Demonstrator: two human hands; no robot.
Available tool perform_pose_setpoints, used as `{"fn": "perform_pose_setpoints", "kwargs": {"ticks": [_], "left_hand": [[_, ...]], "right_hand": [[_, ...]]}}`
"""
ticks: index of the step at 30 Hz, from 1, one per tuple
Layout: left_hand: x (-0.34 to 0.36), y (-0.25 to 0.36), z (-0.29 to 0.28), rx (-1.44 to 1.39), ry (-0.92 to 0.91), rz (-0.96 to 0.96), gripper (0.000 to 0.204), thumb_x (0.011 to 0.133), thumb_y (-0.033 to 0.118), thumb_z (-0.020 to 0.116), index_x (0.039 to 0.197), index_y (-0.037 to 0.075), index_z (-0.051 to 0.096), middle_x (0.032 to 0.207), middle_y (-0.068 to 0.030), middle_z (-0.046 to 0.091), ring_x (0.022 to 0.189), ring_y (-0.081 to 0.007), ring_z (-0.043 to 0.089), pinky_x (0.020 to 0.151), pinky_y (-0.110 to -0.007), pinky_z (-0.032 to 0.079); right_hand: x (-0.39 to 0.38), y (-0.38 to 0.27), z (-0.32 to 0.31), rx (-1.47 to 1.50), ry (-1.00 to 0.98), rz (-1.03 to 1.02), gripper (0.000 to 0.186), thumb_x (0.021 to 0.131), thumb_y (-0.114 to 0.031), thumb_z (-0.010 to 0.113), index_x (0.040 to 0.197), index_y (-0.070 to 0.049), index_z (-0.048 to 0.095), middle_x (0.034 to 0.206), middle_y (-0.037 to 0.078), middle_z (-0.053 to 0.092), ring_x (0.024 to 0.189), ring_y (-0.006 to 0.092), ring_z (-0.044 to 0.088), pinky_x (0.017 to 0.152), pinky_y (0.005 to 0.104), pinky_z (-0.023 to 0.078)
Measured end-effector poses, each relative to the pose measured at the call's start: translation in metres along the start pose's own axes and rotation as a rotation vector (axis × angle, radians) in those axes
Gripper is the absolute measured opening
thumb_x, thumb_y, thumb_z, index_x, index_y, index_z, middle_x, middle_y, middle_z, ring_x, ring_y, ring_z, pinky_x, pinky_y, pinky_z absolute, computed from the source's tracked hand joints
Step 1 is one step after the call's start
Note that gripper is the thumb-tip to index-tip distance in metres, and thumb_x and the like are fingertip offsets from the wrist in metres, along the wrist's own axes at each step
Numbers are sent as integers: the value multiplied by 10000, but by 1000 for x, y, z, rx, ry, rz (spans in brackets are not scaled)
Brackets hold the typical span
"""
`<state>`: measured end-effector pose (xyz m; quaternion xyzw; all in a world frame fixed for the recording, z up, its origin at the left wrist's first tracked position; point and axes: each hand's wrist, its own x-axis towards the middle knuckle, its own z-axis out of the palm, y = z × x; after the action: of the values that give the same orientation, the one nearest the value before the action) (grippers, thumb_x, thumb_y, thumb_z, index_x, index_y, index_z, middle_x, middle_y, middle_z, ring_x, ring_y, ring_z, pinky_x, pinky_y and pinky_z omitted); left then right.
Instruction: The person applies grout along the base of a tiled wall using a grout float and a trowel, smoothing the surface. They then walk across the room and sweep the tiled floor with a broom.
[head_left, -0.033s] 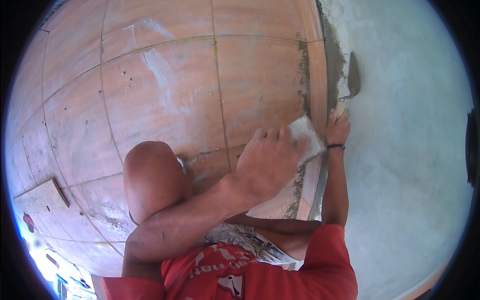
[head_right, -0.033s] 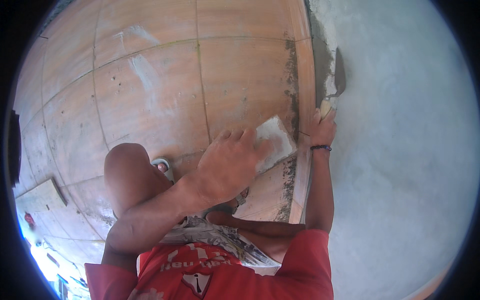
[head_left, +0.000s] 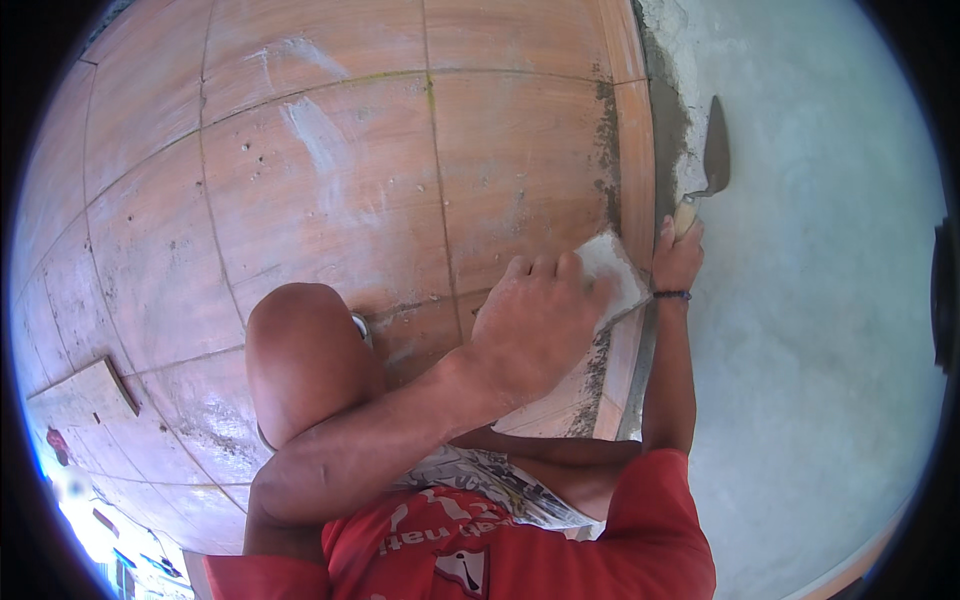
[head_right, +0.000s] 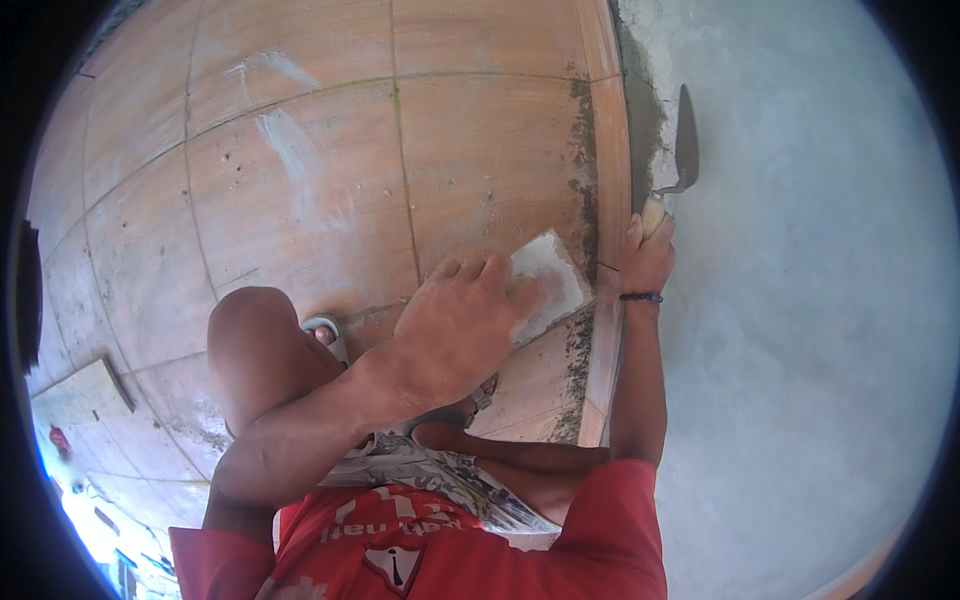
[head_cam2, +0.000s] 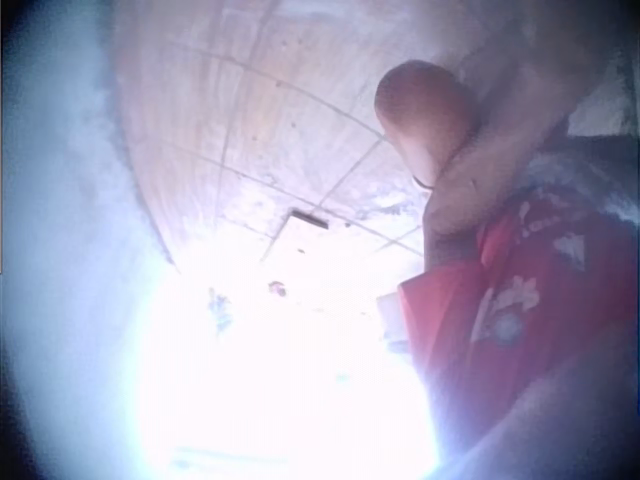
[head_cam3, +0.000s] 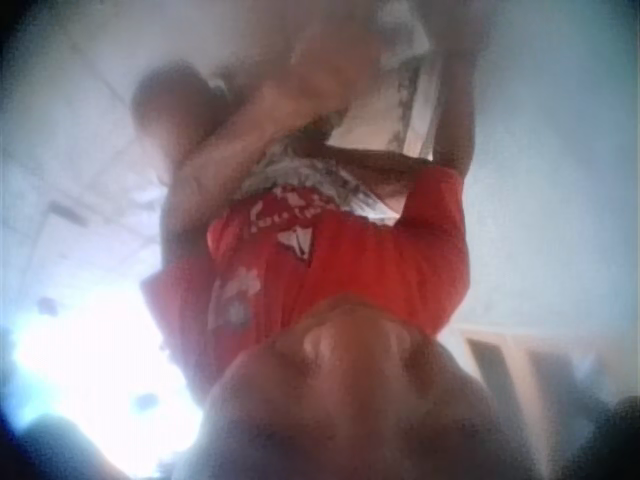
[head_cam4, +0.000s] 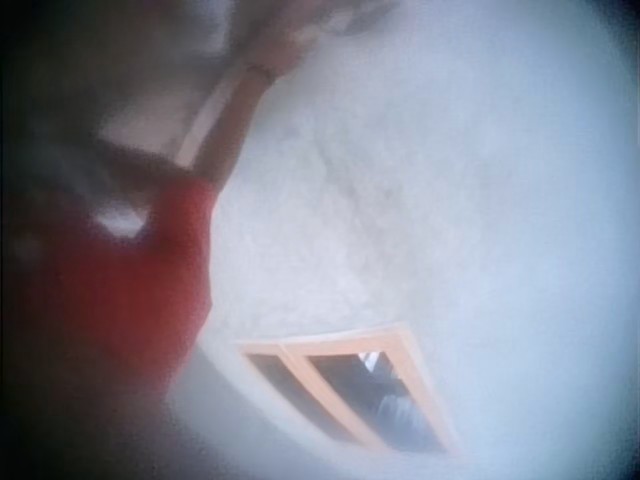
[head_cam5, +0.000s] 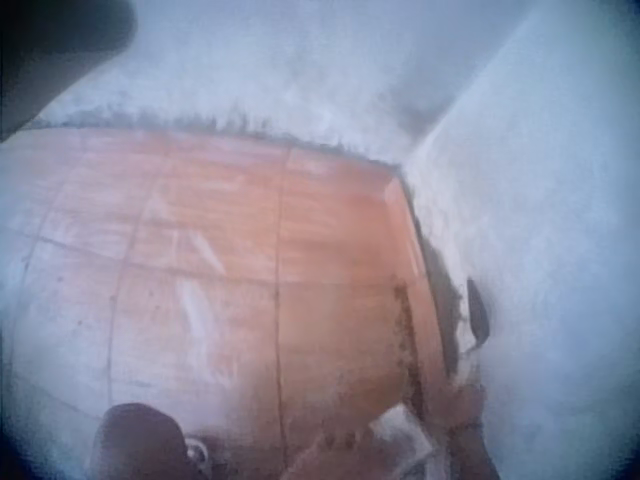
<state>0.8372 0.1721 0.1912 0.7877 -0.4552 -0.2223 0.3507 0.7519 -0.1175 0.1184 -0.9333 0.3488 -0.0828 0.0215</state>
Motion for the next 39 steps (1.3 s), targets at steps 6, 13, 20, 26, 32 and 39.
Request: {"fn": "perform_pose_setpoints", "kwargs": {"ticks": [6, 13, 20, 26, 32, 39], "left_hand": [[1, 5, -1, 31, 44, 34, 237, 798, 101, 490, 1024, 35, 523, 890, -158, 543, 839, -294, 577, 775, -372, 421], [-1, 2, -2, -14, 64, 42, 236, 791, 92, 494, 1017, 31, 527, 888, -164, 549, 838, -287, 577, 764, -375, 425], [-4, 2, -1, -25, 48, 35, 238, 793, 90, 492, 1020, 29, 529, 892, -166, 549, 861, -295, 570, 768, -379, 426], [0, 7, -3, -25, 15, 43, 238, 806, 90, 478, 1030, 26, 525, 917, -176, 545, 867, -300, 569, 785, -382, 420], [-3, 4, 0, -59, 47, 34, 233, 815, 92, 467, 1030, 25, 526, 912, -174, 548, 863, -296, 572, 792, -386, 417], [-5, 2, -3, -34, -6, 11, 228, 806, 81, 473, 1022, 37, 532, 921, -179, 552, 872, -301, 574, 796, -388, 417]], "right_hand": [[2, 42, 12, -176, -42, 26, 372, 859, -328, 541, 1008, 2, 456, 825, 276, 590, 798, 467, 553, 671, 512, 420], [-4, 17, 5, 76, 120, -55, 411, 846, -345, 555, 1036, 5, 449, 808, 282, 590, 782, 470, 555, 672, 524, 415], [7, -6, 3, -70, 58, -16, 412, 850, -329, 541, 1045, 18, 438, 802, 297, 584, 779, 477, 555, 667, 533, 417], [16, 36, 10, -201, -85, 111, 397, 856, -333, 519, 1027, 20, 454, 835, 298, 586, 816, 477, 552, 681, 514, 425], [18, -11, -18, 51, 137, 23, 394, 858, -343, 518, 1025, 8, 455, 848, 295, 586, 822, 477, 550, 689, 514, 424], [19, -2, -6, -39, -30, 98, 354, 857, -324, 535, 952, 11, 472, 816, 282, 580, 803, 467, 547, 672, 505, 414]]}}
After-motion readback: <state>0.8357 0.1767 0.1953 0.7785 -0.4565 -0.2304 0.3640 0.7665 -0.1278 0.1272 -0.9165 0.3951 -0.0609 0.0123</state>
